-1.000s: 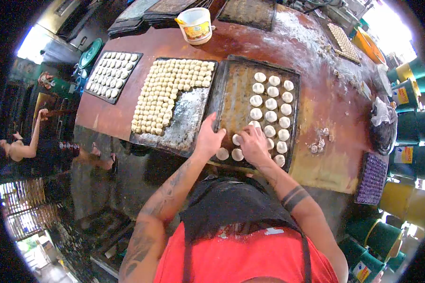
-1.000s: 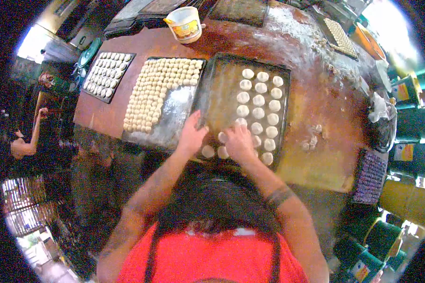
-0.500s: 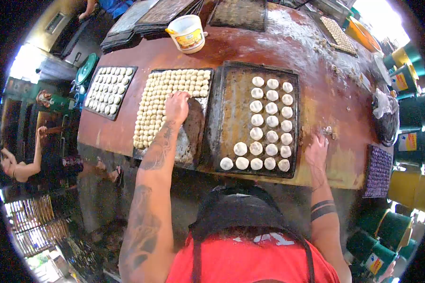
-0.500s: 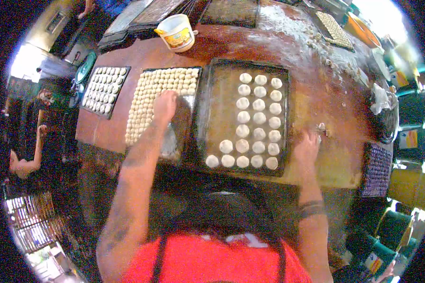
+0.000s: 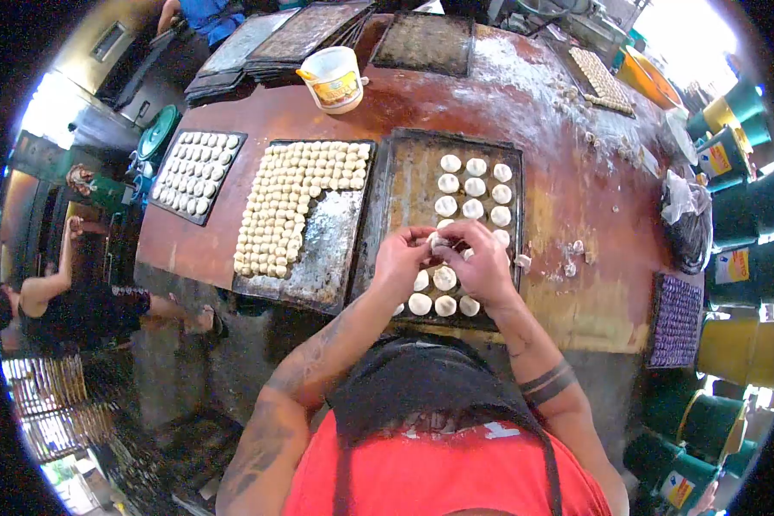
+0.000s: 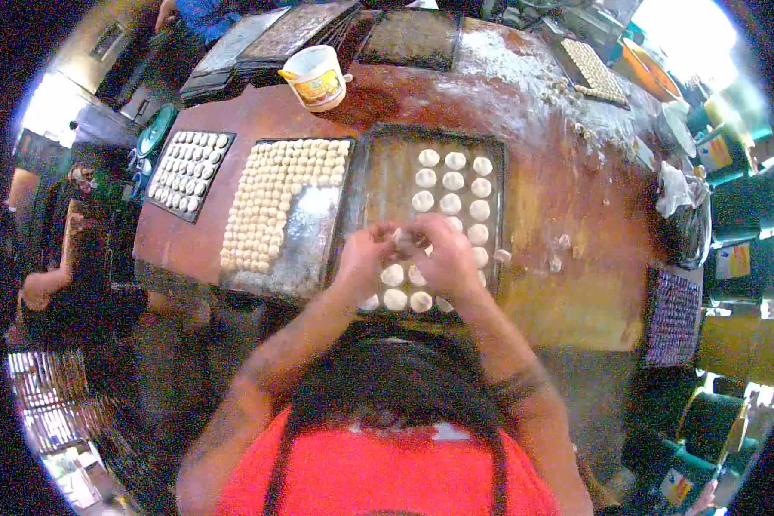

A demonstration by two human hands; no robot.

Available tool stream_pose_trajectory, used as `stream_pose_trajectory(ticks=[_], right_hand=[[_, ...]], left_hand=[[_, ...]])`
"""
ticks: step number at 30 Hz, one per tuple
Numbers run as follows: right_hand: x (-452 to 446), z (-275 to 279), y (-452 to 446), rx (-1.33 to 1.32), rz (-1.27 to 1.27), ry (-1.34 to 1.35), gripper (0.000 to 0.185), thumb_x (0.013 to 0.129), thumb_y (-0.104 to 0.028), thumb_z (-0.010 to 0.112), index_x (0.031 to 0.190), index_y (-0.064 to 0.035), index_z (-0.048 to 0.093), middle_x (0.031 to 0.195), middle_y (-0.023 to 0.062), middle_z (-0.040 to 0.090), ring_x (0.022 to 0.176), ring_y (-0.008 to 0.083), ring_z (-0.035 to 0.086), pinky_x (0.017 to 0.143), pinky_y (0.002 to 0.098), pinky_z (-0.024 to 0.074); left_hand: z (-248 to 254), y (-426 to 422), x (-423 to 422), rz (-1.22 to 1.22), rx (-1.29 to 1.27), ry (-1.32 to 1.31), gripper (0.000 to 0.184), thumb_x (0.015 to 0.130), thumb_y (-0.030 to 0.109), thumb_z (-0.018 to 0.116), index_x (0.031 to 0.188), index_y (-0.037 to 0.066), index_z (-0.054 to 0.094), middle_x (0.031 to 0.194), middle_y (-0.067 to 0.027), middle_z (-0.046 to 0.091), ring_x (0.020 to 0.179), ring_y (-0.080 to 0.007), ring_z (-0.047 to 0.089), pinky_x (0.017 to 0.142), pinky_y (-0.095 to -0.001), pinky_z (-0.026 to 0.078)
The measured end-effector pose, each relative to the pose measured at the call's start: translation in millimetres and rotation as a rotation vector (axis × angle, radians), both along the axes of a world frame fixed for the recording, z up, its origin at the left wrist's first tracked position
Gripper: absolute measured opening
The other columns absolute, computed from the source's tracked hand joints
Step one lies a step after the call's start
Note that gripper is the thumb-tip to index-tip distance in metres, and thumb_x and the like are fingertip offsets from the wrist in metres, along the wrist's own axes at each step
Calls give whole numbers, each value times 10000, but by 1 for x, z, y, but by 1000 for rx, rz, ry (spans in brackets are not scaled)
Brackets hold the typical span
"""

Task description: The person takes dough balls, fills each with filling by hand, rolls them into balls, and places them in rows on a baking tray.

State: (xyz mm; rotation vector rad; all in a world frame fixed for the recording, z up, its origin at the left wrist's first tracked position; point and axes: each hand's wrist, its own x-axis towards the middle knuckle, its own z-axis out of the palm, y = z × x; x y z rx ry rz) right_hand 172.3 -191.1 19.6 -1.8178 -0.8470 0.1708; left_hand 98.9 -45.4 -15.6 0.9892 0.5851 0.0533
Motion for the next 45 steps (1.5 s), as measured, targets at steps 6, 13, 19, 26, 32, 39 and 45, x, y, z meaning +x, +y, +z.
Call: stream_pose_trajectory(ticks=[6,13,19,26,32,39,45], right_hand=[[1,-27,-1,-96,17,-245,257,812,0,713,1065,-17,674,983,118,679,923,279,658,861,362,525],[15,-15,-9,157,210,638,291,888,-57,697,1164,-44,608,967,1,633,898,103,613,833,282,517],[-4,14,11,468,5,888,257,868,-72,686,1105,-20,600,1028,64,644,907,166,628,784,317,533],[-5,33,12,69,-80,-236,168,858,-77,707,1025,-66,719,1076,110,670,942,287,650,836,389,532],[2,43,9,-29,158,-290,397,742,-132,822,1103,-75,666,1156,118,668,1168,316,581,967,446,473],[16,19,24,61,287,-294,272,650,-22,781,872,-46,626,955,96,689,951,274,660,828,370,526],[-27,-10,33,43,137,455,350,808,-123,766,1103,7,630,1120,129,659,988,194,643,864,356,527]], left_hand=[[9,-16,-11,150,-80,-9,235,944,41,631,1165,-29,593,1074,-102,672,973,-140,641,852,-255,531],[25,-10,-9,48,-136,-224,221,951,50,640,1156,-24,608,1084,-103,679,967,-171,658,855,-300,556],[45,-9,-4,90,414,-96,178,932,38,641,1096,-28,654,1094,-110,675,938,-183,670,829,-299,555],[51,-5,-7,162,17,-177,252,945,19,627,1190,-20,584,1089,-95,646,957,-157,654,842,-328,572],[51,10,-15,-14,-23,-116,322,893,60,705,1190,-8,603,1051,-83,670,965,-183,662,827,-319,569],[33,-7,-24,-132,-371,-247,338,890,183,727,1183,40,638,1173,-46,645,1057,-185,632,926,-349,506],[23,5,-41,229,-106,-91,288,928,83,651,1201,-2,625,1066,-89,701,854,-202,680,764,-317,552]])
